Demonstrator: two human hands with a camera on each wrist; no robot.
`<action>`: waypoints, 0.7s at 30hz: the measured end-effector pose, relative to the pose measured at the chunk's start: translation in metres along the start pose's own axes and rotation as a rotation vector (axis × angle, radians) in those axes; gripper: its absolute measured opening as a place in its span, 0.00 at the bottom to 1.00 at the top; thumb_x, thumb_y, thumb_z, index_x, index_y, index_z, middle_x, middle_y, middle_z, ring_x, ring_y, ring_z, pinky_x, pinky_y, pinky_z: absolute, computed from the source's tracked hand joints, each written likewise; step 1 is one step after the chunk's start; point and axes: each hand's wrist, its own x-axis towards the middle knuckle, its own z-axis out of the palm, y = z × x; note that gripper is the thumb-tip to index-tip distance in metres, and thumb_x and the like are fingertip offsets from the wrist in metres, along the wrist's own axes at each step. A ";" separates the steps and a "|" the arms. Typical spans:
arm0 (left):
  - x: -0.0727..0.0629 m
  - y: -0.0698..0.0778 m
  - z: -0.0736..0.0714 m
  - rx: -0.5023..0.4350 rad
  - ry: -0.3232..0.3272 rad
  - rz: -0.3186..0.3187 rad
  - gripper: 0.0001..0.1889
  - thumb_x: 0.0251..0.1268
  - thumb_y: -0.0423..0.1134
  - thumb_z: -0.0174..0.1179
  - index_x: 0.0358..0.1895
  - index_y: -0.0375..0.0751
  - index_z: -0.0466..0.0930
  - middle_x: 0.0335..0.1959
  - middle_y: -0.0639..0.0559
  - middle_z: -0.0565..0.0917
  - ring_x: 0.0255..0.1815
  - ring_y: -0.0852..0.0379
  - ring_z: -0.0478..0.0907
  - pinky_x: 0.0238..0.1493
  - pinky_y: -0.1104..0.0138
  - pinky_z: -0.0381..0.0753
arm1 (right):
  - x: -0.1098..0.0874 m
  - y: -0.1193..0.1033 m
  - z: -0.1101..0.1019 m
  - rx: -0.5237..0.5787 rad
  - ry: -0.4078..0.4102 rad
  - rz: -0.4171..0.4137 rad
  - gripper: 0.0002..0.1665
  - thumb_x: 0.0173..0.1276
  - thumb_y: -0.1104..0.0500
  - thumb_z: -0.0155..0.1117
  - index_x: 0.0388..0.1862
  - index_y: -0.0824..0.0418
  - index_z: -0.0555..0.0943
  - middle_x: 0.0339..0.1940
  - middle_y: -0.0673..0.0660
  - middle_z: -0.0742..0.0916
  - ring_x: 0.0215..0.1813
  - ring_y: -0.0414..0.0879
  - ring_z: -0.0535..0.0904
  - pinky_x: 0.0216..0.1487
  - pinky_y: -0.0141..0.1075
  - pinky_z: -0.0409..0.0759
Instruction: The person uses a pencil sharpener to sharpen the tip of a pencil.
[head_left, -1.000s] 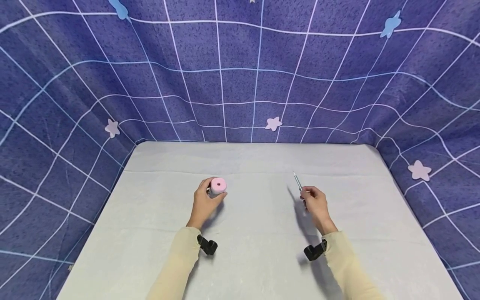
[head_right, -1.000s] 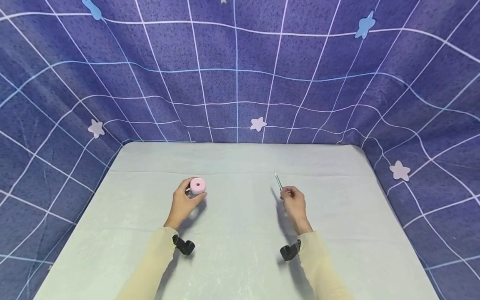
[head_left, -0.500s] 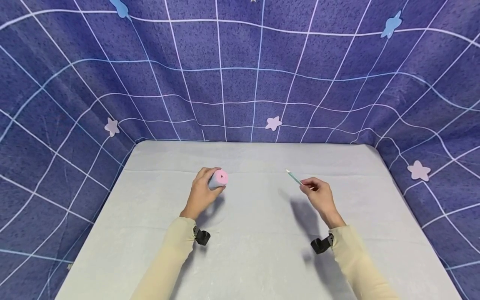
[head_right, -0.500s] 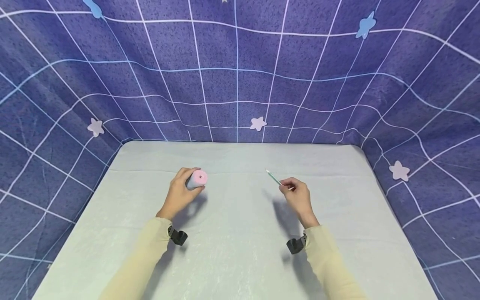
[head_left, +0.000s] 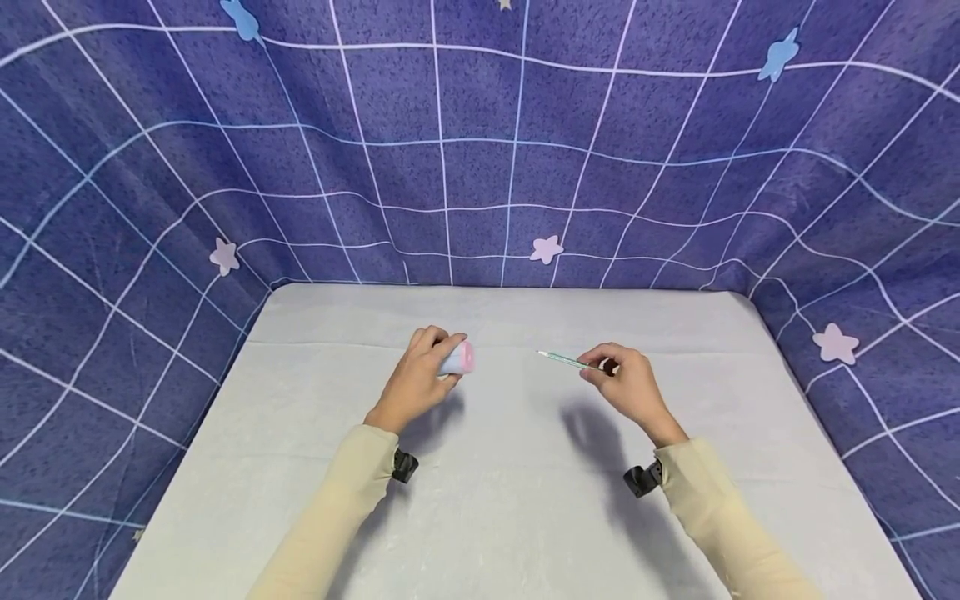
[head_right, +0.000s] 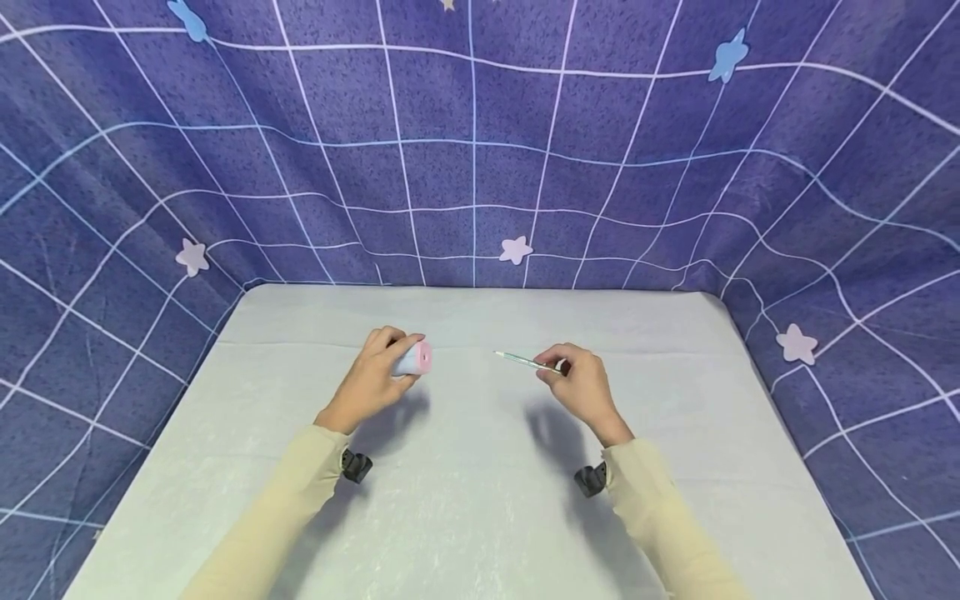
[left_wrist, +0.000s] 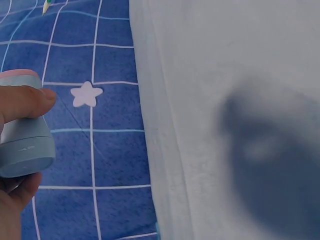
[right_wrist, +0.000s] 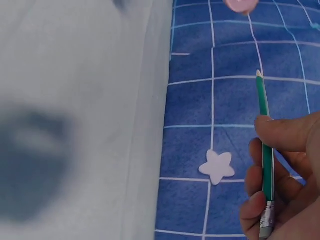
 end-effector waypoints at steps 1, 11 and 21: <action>0.000 0.001 0.000 0.012 -0.008 0.010 0.29 0.44 0.29 0.72 0.56 0.40 0.78 0.43 0.45 0.76 0.46 0.47 0.70 0.49 0.56 0.77 | 0.001 -0.002 0.001 -0.005 -0.004 -0.013 0.08 0.52 0.70 0.70 0.31 0.61 0.86 0.27 0.56 0.86 0.28 0.42 0.74 0.29 0.28 0.70; 0.001 0.011 0.005 0.106 -0.076 0.084 0.29 0.45 0.33 0.72 0.57 0.43 0.78 0.43 0.47 0.75 0.46 0.50 0.70 0.50 0.59 0.75 | 0.000 -0.011 0.010 -0.025 -0.033 -0.037 0.11 0.47 0.72 0.73 0.28 0.58 0.86 0.24 0.51 0.84 0.26 0.40 0.71 0.28 0.29 0.67; -0.001 0.018 0.015 0.131 -0.111 0.130 0.30 0.43 0.38 0.75 0.56 0.48 0.79 0.42 0.49 0.75 0.42 0.52 0.69 0.47 0.61 0.72 | -0.003 -0.012 0.022 -0.020 -0.067 -0.064 0.12 0.46 0.72 0.74 0.27 0.57 0.86 0.24 0.50 0.83 0.26 0.40 0.71 0.28 0.30 0.68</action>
